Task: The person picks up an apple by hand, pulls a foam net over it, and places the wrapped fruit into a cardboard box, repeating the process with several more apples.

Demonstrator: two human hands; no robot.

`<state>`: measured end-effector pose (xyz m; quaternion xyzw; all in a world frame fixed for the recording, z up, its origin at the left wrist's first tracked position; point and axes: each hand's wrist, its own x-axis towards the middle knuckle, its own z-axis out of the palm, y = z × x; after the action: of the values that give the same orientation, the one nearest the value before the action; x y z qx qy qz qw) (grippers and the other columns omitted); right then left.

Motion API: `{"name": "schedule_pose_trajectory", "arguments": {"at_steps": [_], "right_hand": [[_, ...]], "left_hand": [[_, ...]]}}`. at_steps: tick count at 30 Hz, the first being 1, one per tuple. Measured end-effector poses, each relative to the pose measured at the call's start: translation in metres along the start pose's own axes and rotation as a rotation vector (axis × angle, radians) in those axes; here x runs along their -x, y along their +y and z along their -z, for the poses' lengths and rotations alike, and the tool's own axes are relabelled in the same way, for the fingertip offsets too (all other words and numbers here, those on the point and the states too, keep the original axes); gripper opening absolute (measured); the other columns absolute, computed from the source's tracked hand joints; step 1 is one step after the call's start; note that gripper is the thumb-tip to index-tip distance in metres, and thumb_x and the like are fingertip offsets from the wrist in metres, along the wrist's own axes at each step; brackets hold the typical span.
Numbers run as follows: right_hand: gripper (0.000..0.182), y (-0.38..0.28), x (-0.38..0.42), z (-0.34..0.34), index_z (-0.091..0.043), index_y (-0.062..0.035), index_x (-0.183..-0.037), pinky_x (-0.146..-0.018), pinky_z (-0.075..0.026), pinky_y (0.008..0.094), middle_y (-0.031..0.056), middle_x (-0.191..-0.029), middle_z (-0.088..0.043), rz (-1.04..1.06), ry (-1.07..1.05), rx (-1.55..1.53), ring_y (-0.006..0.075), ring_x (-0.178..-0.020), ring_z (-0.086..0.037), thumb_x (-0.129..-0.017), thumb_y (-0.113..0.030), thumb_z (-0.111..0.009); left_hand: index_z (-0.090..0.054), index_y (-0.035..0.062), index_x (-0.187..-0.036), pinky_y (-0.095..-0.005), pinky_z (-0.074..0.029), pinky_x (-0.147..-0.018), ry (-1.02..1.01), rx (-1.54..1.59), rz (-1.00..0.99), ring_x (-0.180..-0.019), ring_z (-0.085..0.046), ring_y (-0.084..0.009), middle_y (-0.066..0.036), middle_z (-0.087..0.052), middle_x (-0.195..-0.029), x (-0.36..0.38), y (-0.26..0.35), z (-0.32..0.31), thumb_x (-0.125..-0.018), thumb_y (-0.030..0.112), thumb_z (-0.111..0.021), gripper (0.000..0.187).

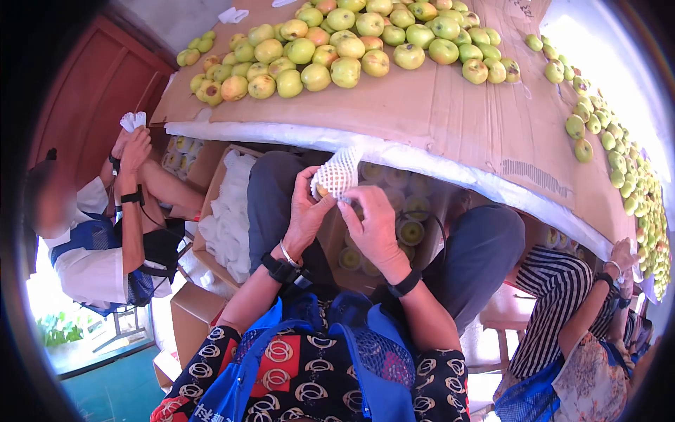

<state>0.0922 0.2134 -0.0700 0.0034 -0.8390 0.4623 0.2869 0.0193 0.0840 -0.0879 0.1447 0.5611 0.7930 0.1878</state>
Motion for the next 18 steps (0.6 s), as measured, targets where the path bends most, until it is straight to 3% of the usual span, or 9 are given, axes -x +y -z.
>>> {"name": "schedule_pose_trajectory", "arguments": {"at_steps": [1,2,4,5,7,9,11,16,18], "right_hand": [[0.025,-0.003,0.000,0.002,-0.055,-0.0046,-0.096,-0.061,-0.047,0.0316,0.0119,-0.084,-0.056,-0.003,0.001,0.001,0.0249,-0.077,-0.057,-0.075,-0.010,-0.068],[0.037,-0.008,0.000,0.005,-0.052,-0.0044,-0.103,-0.064,-0.048,0.0315,0.0112,-0.089,-0.056,-0.154,0.024,-0.046,0.0235,-0.080,-0.057,-0.073,-0.015,-0.071],[0.065,-0.017,-0.007,0.011,-0.041,-0.0038,-0.122,-0.073,-0.050,0.0314,0.0097,-0.101,-0.055,-0.395,-0.020,-0.175,0.0190,-0.090,-0.057,-0.069,-0.021,-0.075],[0.065,-0.005,-0.002,0.005,-0.041,-0.0038,-0.122,-0.073,-0.050,0.0314,0.0097,-0.101,-0.055,-0.395,-0.020,-0.175,0.0190,-0.090,-0.057,-0.069,-0.021,-0.075],[0.065,0.019,0.010,-0.011,-0.039,-0.0024,-0.124,-0.073,-0.051,0.0310,0.0102,-0.105,-0.053,-0.351,-0.024,-0.436,0.0178,-0.096,-0.056,-0.071,-0.018,-0.073],[0.059,0.014,0.013,-0.011,-0.038,-0.0009,-0.122,-0.074,-0.051,0.0281,0.0107,-0.108,-0.051,-0.427,-0.021,-0.551,0.0157,-0.098,-0.055,-0.075,-0.016,-0.071],[0.051,0.005,0.010,-0.011,-0.038,0.0004,-0.118,-0.078,-0.050,0.0262,0.0104,-0.109,-0.050,-0.580,0.042,-0.861,0.0142,-0.097,-0.054,-0.079,-0.014,-0.068],[0.047,0.010,0.012,-0.008,-0.038,0.0008,-0.115,-0.079,-0.049,0.0247,0.0094,-0.107,-0.050,-0.596,0.064,-0.882,0.0128,-0.097,-0.053,-0.080,-0.011,-0.067],[0.048,0.013,0.014,-0.011,-0.038,0.0011,-0.115,-0.078,-0.049,0.0244,0.0090,-0.107,-0.050,-0.621,0.078,-0.913,0.0124,-0.097,-0.053,-0.079,-0.011,-0.068]], "left_hand": [[-0.034,0.0051,-0.125,-0.0282,-0.043,-0.091,0.010,-0.006,-0.016,-0.107,-0.049,-0.0134,-0.006,-0.048,-0.116,0.000,0.001,-0.001,-0.079,0.002,-0.065,0.055],[-0.034,0.0051,-0.125,-0.0282,-0.043,-0.091,0.009,-0.007,-0.015,-0.107,-0.049,-0.0134,-0.006,-0.048,-0.116,-0.001,-0.002,0.002,-0.079,0.002,-0.065,0.055],[-0.044,0.0031,-0.116,-0.0301,-0.045,-0.085,0.040,-0.507,-0.187,-0.102,-0.052,-0.0200,-0.011,-0.050,-0.110,-0.003,-0.002,0.004,-0.070,0.004,-0.072,0.054],[-0.044,0.0031,-0.116,-0.0301,-0.045,-0.085,0.040,-0.507,-0.187,-0.102,-0.052,-0.0200,-0.011,-0.050,-0.110,-0.001,-0.002,0.004,-0.070,0.004,-0.072,0.054],[-0.046,0.0030,-0.117,-0.0280,-0.047,-0.085,-0.001,-0.938,-0.394,-0.104,-0.052,-0.0144,-0.008,-0.053,-0.112,0.003,0.018,-0.007,-0.071,0.003,-0.072,0.053],[-0.048,0.0021,-0.115,-0.0279,-0.047,-0.083,-0.001,-0.852,-0.333,-0.101,-0.054,-0.0145,-0.009,-0.054,-0.111,0.006,0.021,-0.008,-0.071,0.003,-0.072,0.050],[-0.049,0.0013,-0.113,-0.0277,-0.048,-0.082,0.007,-0.765,-0.277,-0.098,-0.056,-0.0146,-0.010,-0.055,-0.110,0.007,0.022,-0.006,-0.072,0.004,-0.072,0.047],[-0.053,-0.0003,-0.107,-0.0282,-0.050,-0.080,-0.104,-0.454,-0.289,-0.097,-0.056,-0.0127,-0.010,-0.055,-0.112,0.004,0.017,0.002,-0.079,0.002,-0.064,0.030],[-0.054,0.0005,-0.102,-0.0283,-0.050,-0.075,-0.056,-0.520,-0.326,-0.091,-0.058,-0.0169,-0.011,-0.057,-0.106,0.005,0.018,-0.001,-0.078,0.002,-0.064,0.026]]}}
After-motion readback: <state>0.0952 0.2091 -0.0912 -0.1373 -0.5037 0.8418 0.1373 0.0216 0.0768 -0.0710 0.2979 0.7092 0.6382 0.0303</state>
